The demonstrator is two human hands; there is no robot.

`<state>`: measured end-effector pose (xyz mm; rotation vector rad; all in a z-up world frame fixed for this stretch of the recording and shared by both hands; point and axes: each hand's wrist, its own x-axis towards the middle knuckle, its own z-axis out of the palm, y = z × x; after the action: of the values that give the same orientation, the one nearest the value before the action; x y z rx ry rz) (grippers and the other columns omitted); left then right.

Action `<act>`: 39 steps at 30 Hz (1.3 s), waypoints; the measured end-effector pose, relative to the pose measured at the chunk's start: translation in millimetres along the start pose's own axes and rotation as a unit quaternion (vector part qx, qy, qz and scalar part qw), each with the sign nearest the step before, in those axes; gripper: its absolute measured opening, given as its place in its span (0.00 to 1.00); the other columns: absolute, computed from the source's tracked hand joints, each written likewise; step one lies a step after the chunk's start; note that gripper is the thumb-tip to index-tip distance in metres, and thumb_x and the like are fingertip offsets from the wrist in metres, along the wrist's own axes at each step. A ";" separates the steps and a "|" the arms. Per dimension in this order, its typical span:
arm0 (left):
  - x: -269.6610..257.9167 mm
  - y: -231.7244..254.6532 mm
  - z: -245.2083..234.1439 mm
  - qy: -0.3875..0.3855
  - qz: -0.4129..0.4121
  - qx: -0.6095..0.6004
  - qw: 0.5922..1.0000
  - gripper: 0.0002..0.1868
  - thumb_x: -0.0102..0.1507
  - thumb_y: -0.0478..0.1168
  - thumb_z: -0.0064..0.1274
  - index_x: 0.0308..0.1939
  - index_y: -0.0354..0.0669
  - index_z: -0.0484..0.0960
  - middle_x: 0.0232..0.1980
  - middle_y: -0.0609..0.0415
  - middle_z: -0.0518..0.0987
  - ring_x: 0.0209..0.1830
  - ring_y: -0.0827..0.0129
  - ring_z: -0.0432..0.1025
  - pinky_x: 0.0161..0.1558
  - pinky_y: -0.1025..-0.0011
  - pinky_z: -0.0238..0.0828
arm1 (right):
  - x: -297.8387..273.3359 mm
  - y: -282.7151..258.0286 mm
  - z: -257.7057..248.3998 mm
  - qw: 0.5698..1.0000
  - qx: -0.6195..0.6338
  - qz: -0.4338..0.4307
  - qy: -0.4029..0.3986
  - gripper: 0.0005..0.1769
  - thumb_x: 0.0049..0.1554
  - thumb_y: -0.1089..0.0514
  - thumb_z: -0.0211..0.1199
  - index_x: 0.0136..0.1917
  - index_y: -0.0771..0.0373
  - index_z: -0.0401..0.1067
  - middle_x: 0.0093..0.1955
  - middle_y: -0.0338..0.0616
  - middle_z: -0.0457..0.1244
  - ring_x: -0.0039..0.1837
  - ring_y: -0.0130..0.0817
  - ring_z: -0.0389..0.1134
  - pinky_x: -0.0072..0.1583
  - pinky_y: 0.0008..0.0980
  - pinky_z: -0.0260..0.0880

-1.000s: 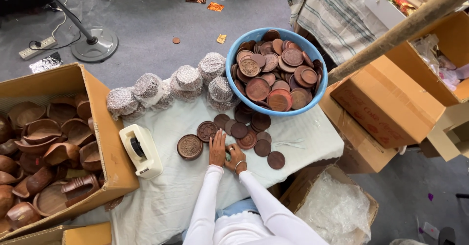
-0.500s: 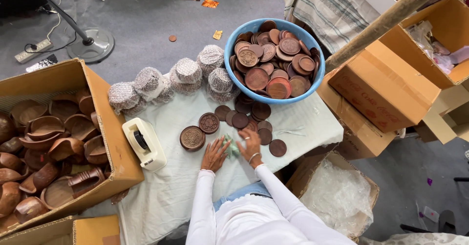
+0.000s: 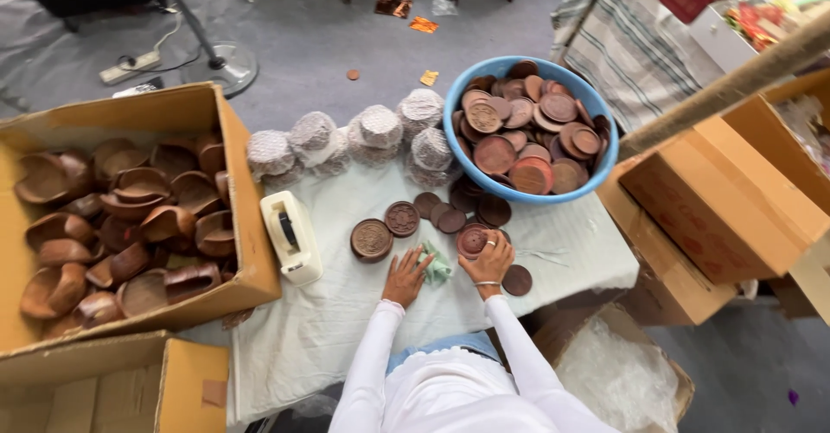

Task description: The recorder is cleaning and inspecting small clay bowls and lids using a cloth at a workstation.

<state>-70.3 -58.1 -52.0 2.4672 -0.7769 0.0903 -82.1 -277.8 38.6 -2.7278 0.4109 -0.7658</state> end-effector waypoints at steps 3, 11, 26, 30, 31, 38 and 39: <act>-1.6 -1.8 1.7 0.024 0.016 -0.012 1.000 0.35 0.68 0.42 0.50 0.78 0.67 0.60 0.82 0.54 0.58 0.80 0.56 0.52 0.75 0.45 0.43 | 5.7 -41.0 -16.6 0.997 0.009 -0.080 0.009 0.53 0.30 0.42 0.81 0.65 0.60 0.65 0.64 0.51 0.61 0.65 0.51 0.60 0.67 0.53 0.55; -4.5 -12.7 21.5 -0.028 -0.004 0.050 0.998 0.33 0.66 0.43 0.47 0.77 0.59 0.63 0.77 0.54 0.63 0.79 0.56 0.56 0.76 0.49 0.46 | 4.0 -138.4 71.0 0.940 0.278 -0.099 -0.171 0.60 0.33 0.39 0.83 0.71 0.63 0.61 0.65 0.50 0.63 0.66 0.52 0.60 0.68 0.46 0.60; 5.8 26.0 -104.1 -0.033 0.028 0.088 0.995 0.28 0.68 0.42 0.47 0.73 0.60 0.66 0.72 0.55 0.68 0.75 0.59 0.61 0.73 0.54 0.53 | 23.3 -203.0 3.7 0.932 0.309 -0.091 -0.165 0.60 0.39 0.37 0.80 0.75 0.64 0.57 0.69 0.54 0.61 0.70 0.54 0.58 0.71 0.48 0.57; 4.6 25.1 -107.7 -0.029 0.044 0.102 0.993 0.26 0.68 0.42 0.48 0.71 0.58 0.66 0.71 0.54 0.69 0.73 0.59 0.62 0.71 0.54 0.55 | 24.4 -203.5 -2.1 0.933 0.312 -0.089 -0.154 0.59 0.41 0.37 0.79 0.76 0.64 0.56 0.70 0.56 0.60 0.71 0.55 0.58 0.72 0.49 0.57; 3.4 21.7 -102.1 -0.029 0.048 0.105 0.993 0.25 0.68 0.42 0.48 0.71 0.58 0.66 0.70 0.54 0.70 0.73 0.59 0.62 0.71 0.54 0.55 | 22.9 -202.4 0.2 0.934 0.312 -0.088 -0.151 0.59 0.42 0.37 0.79 0.76 0.64 0.56 0.71 0.56 0.60 0.71 0.55 0.58 0.72 0.49 0.57; -3.3 2.8 -54.9 -0.018 0.072 0.121 0.990 0.22 0.69 0.43 0.50 0.67 0.55 0.66 0.67 0.53 0.72 0.70 0.58 0.64 0.68 0.53 0.57 | 13.2 -186.0 15.2 0.937 0.308 -0.090 -0.137 0.58 0.46 0.36 0.77 0.77 0.64 0.54 0.73 0.58 0.58 0.73 0.56 0.57 0.73 0.49 0.55; -4.1 0.4 -48.4 -0.016 0.076 0.123 0.989 0.22 0.69 0.43 0.50 0.67 0.54 0.66 0.67 0.53 0.73 0.70 0.58 0.64 0.67 0.53 0.58 | 11.8 -183.0 17.1 0.938 0.307 -0.090 -0.134 0.58 0.46 0.36 0.77 0.77 0.64 0.54 0.73 0.58 0.58 0.73 0.56 0.57 0.73 0.50 0.55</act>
<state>-69.3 -31.0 -11.6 2.6413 -1.0213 0.2151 -27.6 -110.1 91.7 -2.2378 -0.1296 -0.4471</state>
